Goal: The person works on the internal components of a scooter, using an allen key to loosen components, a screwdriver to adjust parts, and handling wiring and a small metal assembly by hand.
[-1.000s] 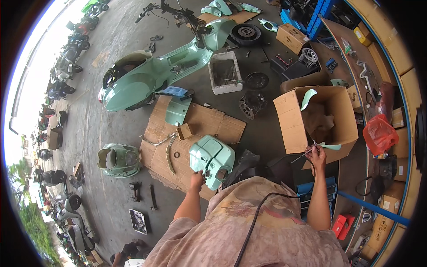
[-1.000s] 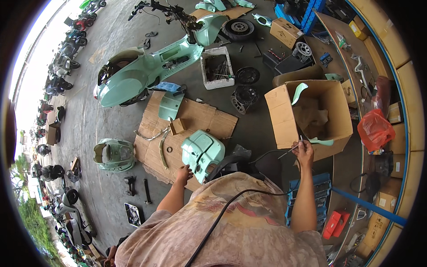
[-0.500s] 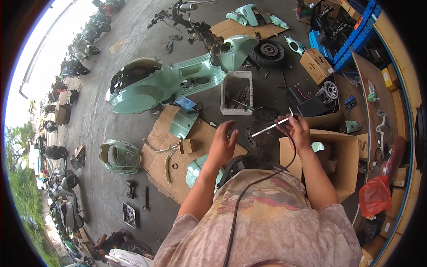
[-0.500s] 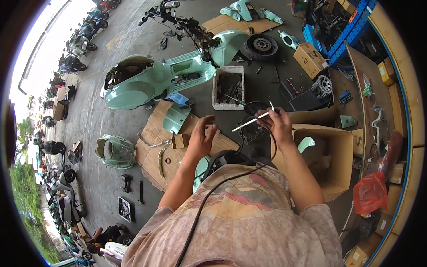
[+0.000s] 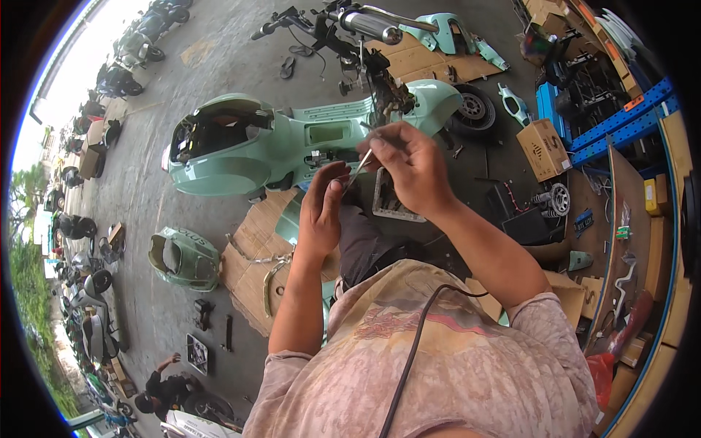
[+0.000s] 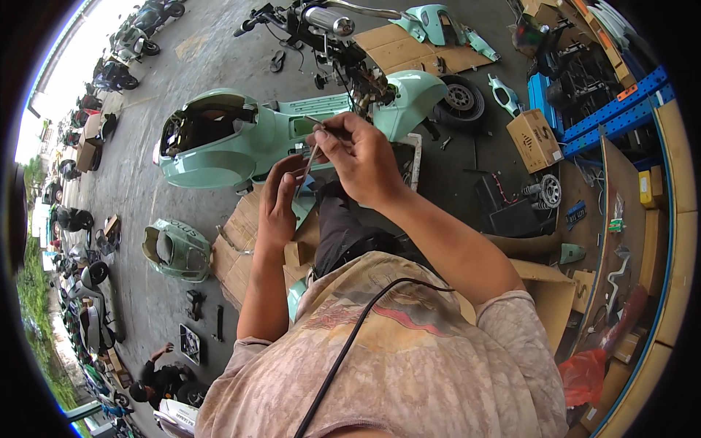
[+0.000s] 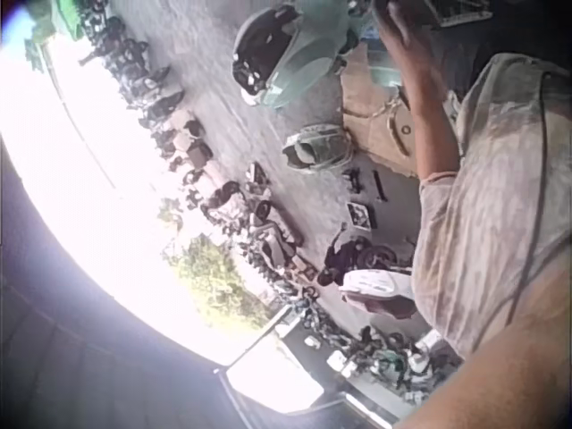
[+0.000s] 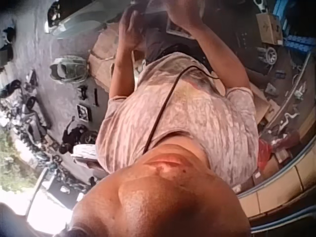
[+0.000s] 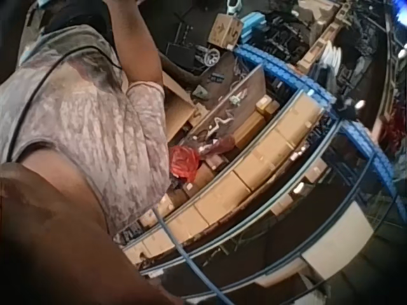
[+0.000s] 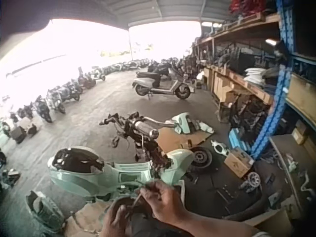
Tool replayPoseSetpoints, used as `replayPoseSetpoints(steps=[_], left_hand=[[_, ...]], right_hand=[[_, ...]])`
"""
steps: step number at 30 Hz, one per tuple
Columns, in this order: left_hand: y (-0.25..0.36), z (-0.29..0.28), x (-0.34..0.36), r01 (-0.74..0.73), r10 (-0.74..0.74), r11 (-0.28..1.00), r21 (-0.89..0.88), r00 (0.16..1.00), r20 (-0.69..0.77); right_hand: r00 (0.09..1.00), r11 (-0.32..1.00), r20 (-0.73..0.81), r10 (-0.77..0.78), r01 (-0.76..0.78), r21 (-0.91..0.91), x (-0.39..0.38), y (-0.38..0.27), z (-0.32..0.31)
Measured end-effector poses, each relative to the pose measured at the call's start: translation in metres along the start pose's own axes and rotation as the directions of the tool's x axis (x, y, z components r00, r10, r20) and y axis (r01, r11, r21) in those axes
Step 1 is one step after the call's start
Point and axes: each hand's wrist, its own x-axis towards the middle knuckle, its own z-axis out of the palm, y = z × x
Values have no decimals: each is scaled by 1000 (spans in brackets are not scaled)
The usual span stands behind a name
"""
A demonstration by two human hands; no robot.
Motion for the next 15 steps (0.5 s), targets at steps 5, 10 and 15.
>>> replayPoseSetpoints(steps=[5, 10, 15], left_hand=[[-74, -75, 166, 250, -334, 917, 312, 907, 256], [-106, -87, 257, -33, -302, 825, 564, 817, 491], [-94, -79, 315, -152, -334, 784, 602, 715, 615]], right_hand=[[902, 865, -142, 407, -331, 377, 118, 155, 33], [622, 775, -481, 618, -380, 505, 162, 210, 34], [461, 769, -623, 632, -473, 430, 191, 210, 0]])
